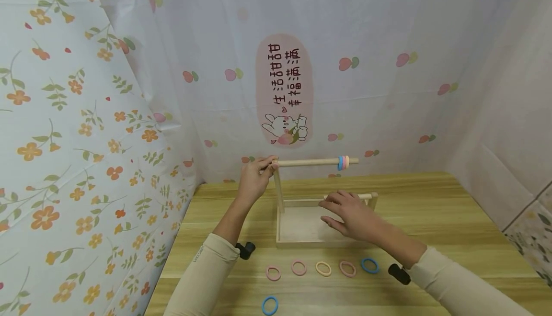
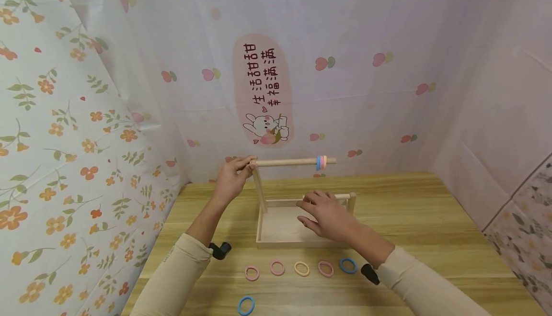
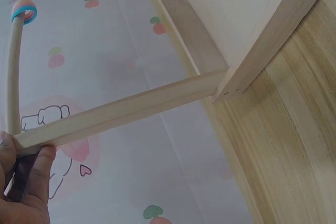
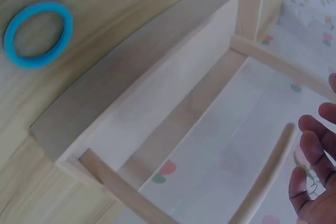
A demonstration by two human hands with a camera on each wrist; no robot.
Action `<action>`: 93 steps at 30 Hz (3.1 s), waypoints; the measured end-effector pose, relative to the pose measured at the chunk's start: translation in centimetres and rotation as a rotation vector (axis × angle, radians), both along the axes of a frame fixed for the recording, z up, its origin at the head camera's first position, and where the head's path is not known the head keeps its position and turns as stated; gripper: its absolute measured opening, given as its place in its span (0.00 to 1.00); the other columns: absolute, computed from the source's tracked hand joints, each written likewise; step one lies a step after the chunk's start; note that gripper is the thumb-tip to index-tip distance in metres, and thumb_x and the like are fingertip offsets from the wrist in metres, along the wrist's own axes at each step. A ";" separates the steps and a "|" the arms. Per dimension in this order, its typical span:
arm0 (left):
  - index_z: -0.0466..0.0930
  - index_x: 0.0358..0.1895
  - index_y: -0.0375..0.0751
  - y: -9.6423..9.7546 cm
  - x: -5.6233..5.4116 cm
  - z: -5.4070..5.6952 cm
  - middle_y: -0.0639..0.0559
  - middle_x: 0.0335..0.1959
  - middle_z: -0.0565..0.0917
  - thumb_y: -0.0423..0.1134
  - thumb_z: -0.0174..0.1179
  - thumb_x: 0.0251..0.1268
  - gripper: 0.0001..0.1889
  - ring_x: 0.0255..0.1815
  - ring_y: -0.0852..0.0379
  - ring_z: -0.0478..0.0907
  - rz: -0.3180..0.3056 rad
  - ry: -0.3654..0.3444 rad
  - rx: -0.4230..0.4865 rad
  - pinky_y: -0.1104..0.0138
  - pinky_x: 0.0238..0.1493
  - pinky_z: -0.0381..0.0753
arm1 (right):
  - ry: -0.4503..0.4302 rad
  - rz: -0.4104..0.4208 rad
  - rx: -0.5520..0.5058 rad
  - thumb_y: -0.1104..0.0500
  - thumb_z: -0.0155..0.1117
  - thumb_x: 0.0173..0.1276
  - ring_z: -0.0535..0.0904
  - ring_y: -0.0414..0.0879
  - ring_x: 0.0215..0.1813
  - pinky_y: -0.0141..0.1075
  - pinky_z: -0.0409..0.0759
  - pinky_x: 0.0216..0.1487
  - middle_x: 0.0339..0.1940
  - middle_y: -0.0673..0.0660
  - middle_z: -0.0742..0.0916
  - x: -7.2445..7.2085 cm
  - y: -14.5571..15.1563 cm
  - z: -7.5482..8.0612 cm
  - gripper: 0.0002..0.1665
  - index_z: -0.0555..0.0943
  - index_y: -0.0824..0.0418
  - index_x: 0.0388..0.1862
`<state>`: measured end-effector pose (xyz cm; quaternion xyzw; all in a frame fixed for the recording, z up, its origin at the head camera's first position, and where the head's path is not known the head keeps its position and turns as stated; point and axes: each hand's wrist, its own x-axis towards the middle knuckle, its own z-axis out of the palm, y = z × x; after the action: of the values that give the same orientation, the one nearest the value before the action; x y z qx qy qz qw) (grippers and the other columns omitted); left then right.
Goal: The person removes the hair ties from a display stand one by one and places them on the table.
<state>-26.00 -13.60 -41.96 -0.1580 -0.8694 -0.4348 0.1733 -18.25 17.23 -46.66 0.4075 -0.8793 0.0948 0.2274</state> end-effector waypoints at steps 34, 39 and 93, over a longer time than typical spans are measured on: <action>0.90 0.66 0.45 0.0 0.1 0.0 0.42 0.61 0.92 0.46 0.68 0.79 0.19 0.48 0.45 0.94 -0.004 0.001 0.008 0.56 0.43 0.90 | 0.053 -0.053 -0.173 0.65 0.87 0.59 0.80 0.51 0.42 0.48 0.80 0.40 0.44 0.57 0.88 -3.6 6.2 1.7 0.25 0.90 0.63 0.56; 0.90 0.66 0.46 0.0 -0.1 -0.1 0.43 0.62 0.92 0.46 0.68 0.79 0.19 0.50 0.45 0.94 -0.003 -0.004 0.015 0.52 0.49 0.93 | 0.043 -0.070 -0.230 0.68 0.86 0.58 0.80 0.53 0.42 0.49 0.81 0.40 0.44 0.60 0.89 -4.1 7.0 1.7 0.24 0.90 0.65 0.54; 0.90 0.67 0.44 0.2 0.1 -0.1 0.42 0.60 0.93 0.45 0.68 0.79 0.20 0.51 0.44 0.94 0.001 0.022 0.011 0.53 0.48 0.91 | -0.012 -0.253 -0.392 0.65 0.83 0.68 0.82 0.71 0.60 0.74 0.78 0.49 0.58 0.67 0.92 -6.1 5.7 4.5 0.27 0.86 0.64 0.65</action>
<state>-25.88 -13.41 -42.09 -0.1617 -0.8651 -0.4377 0.1841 -24.40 22.93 -42.19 0.2417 -0.8894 0.2368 0.3072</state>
